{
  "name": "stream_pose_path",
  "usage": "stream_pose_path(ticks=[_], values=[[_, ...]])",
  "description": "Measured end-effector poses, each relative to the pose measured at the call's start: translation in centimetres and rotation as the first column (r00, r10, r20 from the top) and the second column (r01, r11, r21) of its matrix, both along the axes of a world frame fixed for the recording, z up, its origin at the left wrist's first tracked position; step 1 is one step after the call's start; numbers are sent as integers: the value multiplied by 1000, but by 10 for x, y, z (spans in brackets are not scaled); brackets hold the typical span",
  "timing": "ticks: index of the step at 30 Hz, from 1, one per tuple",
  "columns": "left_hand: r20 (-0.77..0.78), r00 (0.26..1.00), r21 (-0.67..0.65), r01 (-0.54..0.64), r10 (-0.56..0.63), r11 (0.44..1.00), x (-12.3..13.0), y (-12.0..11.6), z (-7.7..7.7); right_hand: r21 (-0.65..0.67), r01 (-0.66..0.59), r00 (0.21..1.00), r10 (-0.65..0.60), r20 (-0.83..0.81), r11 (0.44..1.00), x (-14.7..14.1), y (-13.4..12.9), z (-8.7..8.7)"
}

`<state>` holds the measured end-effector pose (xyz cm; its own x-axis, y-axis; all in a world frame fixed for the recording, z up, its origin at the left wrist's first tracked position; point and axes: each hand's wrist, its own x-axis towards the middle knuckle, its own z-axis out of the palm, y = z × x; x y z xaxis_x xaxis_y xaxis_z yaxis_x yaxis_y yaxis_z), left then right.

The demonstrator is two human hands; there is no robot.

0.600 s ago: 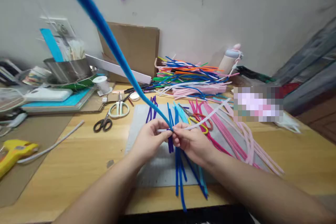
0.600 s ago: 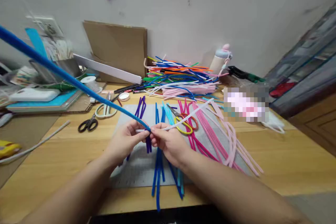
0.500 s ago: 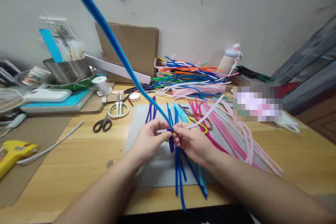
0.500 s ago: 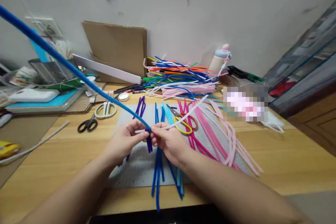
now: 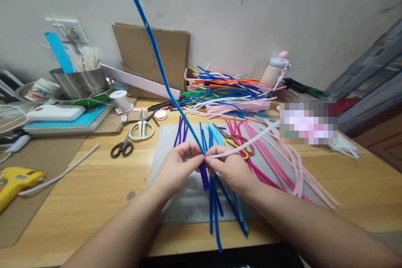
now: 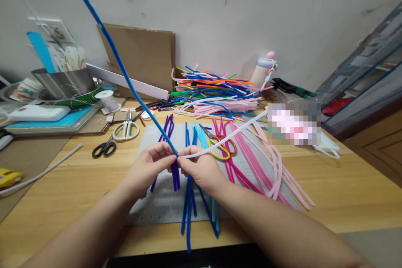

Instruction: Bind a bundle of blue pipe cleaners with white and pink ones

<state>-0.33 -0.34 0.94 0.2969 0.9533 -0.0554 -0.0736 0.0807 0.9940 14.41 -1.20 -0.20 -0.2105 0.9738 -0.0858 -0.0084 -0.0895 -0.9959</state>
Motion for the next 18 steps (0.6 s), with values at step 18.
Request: stream_pose_path(ticks=[18], values=[[-3, 1000, -59, -21, 21, 998, 1, -1, -5, -46, 47, 995, -51, -88, 998, -5, 0, -11]])
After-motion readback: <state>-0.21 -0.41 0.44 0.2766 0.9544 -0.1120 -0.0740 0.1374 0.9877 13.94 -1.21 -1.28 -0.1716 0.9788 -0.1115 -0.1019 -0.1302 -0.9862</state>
